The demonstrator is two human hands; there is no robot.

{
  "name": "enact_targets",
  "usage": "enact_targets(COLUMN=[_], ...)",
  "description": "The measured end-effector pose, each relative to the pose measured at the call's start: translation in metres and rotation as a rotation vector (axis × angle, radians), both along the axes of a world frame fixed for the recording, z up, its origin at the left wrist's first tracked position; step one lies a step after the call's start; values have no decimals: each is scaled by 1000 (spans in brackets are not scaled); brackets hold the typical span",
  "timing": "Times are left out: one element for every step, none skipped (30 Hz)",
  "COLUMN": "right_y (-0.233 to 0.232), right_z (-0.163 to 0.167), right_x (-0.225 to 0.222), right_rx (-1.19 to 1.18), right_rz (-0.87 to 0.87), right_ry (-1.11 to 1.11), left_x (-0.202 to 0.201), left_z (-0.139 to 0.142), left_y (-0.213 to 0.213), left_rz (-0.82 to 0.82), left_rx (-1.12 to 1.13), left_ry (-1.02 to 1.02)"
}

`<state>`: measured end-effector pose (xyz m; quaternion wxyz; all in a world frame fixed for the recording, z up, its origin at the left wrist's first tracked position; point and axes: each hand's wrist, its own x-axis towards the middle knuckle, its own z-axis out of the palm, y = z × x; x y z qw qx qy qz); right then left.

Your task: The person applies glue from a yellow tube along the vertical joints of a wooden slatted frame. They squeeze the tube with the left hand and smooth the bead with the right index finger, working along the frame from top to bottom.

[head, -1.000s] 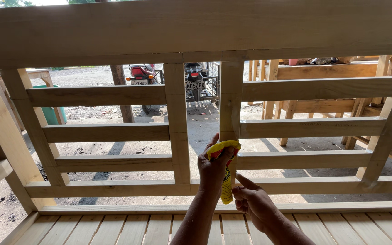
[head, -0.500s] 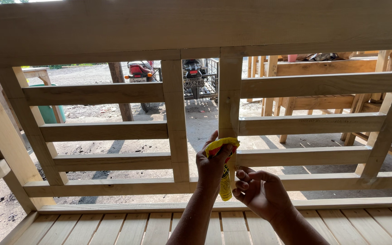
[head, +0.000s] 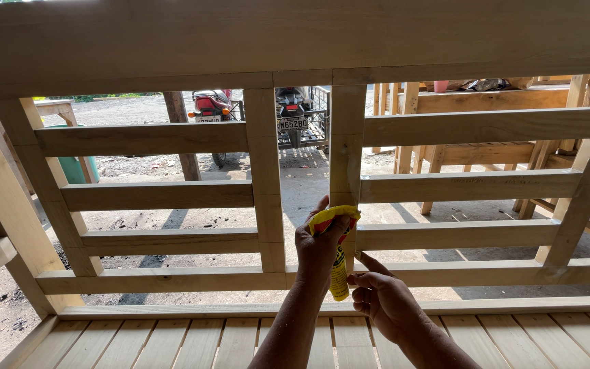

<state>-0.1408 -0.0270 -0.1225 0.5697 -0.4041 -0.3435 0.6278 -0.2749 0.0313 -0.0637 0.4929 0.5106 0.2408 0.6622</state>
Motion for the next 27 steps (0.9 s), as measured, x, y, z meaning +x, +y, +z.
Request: enact_targets(right_y=[1, 3, 5, 6, 5, 5, 5, 5, 4, 6, 9, 10, 10, 12, 13, 14, 15, 17, 18, 20, 23, 25, 27, 28, 29, 30, 30], right_z=[1, 3, 3, 4, 3, 4, 5, 8, 10, 15, 23, 30, 37, 45, 53, 59, 65, 69, 73, 75, 77, 78, 79, 79, 78, 78, 77], right_x=[1, 4, 6, 9, 12, 15, 19, 22, 23, 23, 25, 26, 28, 29, 29, 30, 31, 31, 32, 33, 33, 34, 35, 36, 37, 38, 38], right_rx=[-11, -23, -35, -34, -34, -33, 19, 73, 126, 157, 185, 211, 202, 195, 189, 175, 163, 150, 162, 175, 188, 197, 205, 214, 224, 234, 245], right_rz=[9, 19, 28, 32, 36, 39, 13, -12, -35, -99, -163, -228, -224, -219, -214, -184, -154, -122, -103, -84, -65, -46, -28, -10, 1, 13, 24], right_ry=[40, 80, 120, 120, 122, 122, 89, 55, 21, -145, -310, -473, -635, -796, -957, -978, -1001, -1023, -1044, -1064, -1084, -1101, -1118, -1135, -1139, -1144, -1147], left_x=[0, 0, 0, 0, 1, 0, 0, 0, 0, 1, 1, 0, 0, 0, 0, 0, 0, 0, 1, 1, 1, 1, 2, 2, 2, 2, 2], left_z=[0, 0, 0, 0, -1, -2, -2, -2, -2, -2, -2, -3, -3, -3, -2, -3, -3, -2, -2, -2, -3, -3, -4, -4, -5, -6, -6], left_y=[0, 1, 1, 2, 2, 2, 2, 2, 3, 3, 3, 2, 2, 2, 2, 2, 2, 3, 3, 3, 3, 4, 4, 4, 4, 5, 5], left_rz=[-1, -3, -12, -21, -31, -31, -30, -27, -18, -7, 4, -2, -9, -16, -9, -2, 6, 2, -3, -8, -6, -4, -3, -6, -9, -11, -3], left_rx=[6, 11, 17, 22, 26, 19, 14, 11, 16, 20, 22, 25, 30, 37, 29, 21, 13, 30, 45, 59, 60, 61, 61, 61, 62, 63, 64], left_ry=[-5, -9, -18, -27, -36, -29, -23, -19, -13, -7, 1, -7, -15, -23, -11, 1, 11, -3, -16, -29, -29, -28, -27, -32, -37, -42, -37])
